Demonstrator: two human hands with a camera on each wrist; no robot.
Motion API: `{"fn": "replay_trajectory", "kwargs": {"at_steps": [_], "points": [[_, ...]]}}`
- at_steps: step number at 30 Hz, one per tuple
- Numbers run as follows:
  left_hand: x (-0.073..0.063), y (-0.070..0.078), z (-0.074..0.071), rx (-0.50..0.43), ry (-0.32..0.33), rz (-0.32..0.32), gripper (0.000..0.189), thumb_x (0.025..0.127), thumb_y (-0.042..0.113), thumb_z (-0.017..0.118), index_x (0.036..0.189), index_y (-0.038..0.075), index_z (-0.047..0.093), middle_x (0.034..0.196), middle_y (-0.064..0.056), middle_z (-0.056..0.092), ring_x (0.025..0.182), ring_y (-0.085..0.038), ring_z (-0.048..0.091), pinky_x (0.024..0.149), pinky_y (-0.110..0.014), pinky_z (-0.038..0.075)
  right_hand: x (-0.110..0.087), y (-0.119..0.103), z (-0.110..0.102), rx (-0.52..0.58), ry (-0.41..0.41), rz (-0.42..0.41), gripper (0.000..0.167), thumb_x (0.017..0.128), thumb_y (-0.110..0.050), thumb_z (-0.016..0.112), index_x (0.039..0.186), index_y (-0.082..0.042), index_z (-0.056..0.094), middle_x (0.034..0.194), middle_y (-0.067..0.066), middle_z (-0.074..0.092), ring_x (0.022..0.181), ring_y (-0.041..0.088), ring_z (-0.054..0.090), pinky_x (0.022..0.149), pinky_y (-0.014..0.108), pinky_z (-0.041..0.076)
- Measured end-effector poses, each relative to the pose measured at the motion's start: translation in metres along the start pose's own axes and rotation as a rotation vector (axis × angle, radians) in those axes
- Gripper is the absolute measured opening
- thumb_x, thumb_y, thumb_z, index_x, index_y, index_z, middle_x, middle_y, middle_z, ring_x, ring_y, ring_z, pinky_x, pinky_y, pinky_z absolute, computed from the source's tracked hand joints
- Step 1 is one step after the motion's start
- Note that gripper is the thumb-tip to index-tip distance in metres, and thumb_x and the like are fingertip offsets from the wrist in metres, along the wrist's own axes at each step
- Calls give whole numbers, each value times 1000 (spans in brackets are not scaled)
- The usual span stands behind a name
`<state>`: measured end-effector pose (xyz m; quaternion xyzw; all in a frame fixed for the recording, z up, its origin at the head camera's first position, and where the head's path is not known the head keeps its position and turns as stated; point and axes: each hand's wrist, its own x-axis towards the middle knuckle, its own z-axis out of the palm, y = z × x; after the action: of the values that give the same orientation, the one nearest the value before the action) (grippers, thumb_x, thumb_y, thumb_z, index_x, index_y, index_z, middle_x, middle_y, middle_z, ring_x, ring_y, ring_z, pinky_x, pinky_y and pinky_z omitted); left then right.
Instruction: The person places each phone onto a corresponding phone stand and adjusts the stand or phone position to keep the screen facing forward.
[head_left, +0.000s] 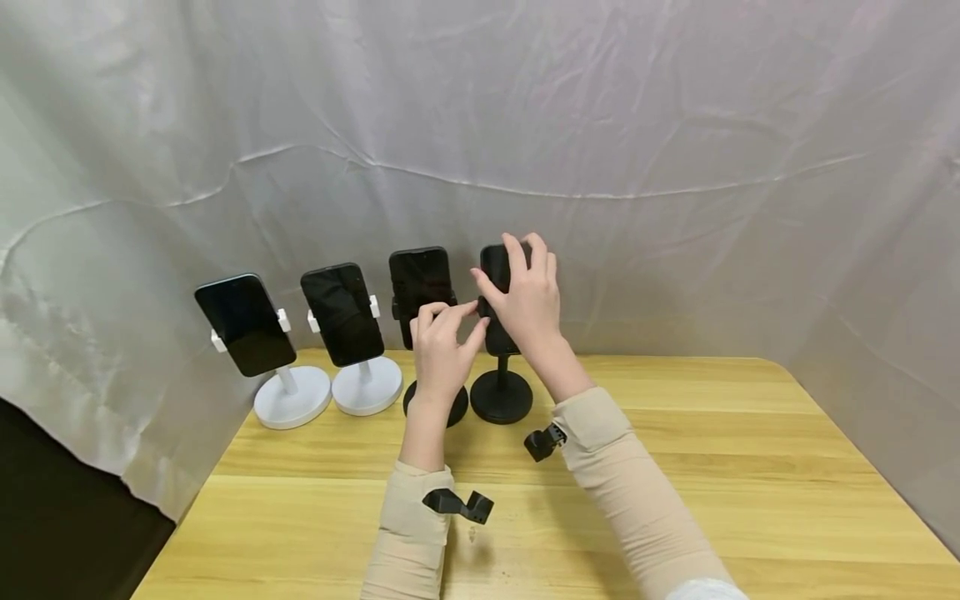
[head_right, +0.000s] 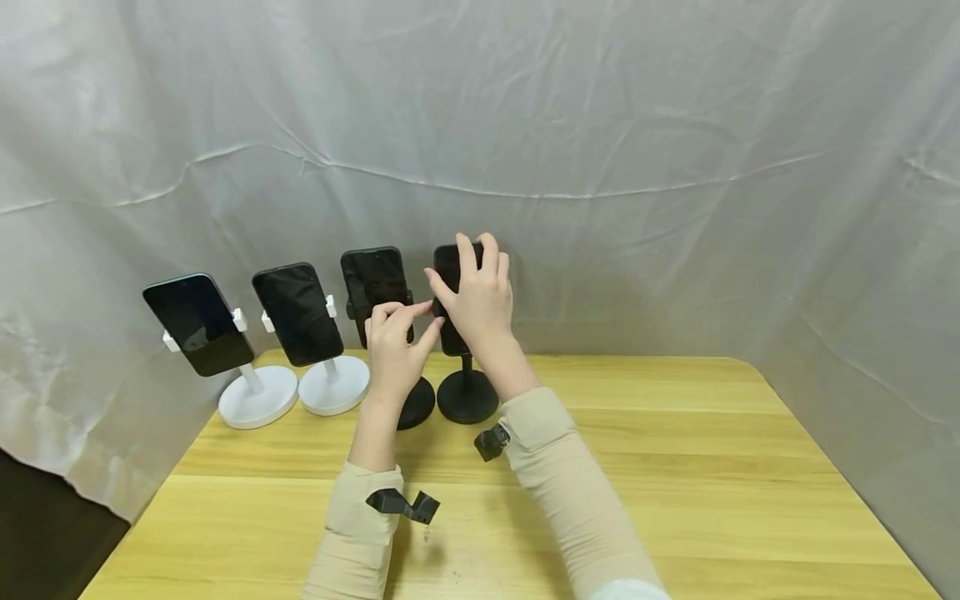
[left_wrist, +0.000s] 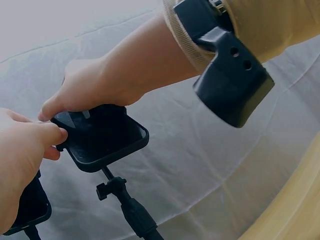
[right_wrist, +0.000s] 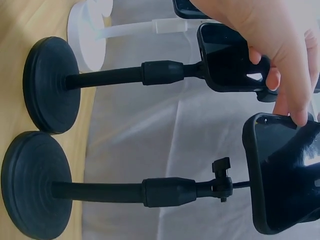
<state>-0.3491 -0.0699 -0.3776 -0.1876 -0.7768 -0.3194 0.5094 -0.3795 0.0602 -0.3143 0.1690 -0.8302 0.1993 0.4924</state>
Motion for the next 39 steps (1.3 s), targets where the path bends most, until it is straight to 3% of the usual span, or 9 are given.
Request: {"fn": "replay_trajectory", "kwargs": {"at_steps": [15, 21, 31, 39], "points": [[2, 0, 1, 43, -3, -52, 26, 89, 26, 71, 109, 10, 74, 98, -5, 76, 91, -23, 54, 80, -42, 39, 0, 7, -2, -17, -68, -84, 68, 91, -45, 64, 144, -6, 45, 134, 21, 47, 92, 36, 52, 83, 43, 51], [2, 1, 4, 53, 2, -81, 26, 91, 29, 69, 109, 11, 74, 99, -4, 76, 90, -23, 54, 80, -41, 39, 2, 9, -2, -20, -91, -85, 69, 91, -46, 64, 144, -5, 44, 135, 22, 47, 101, 38, 54, 90, 44, 50], [2, -2, 0, 97, -27, -28, 26, 91, 29, 69, 109, 12, 74, 100, -5, 76, 92, -24, 55, 82, -42, 40, 6, 16, -11, 14, -125, -120, 63, 93, -39, 64, 144, -6, 45, 138, 22, 48, 124, 38, 50, 103, 46, 45], [-2, -2, -4, 129, -55, 14, 25, 90, 28, 70, 110, 13, 73, 103, -3, 75, 95, -24, 56, 82, -42, 41, 4, 23, -17, 22, -132, -130, 62, 95, -37, 61, 145, -6, 44, 140, 23, 47, 127, 40, 48, 105, 48, 44]]}}
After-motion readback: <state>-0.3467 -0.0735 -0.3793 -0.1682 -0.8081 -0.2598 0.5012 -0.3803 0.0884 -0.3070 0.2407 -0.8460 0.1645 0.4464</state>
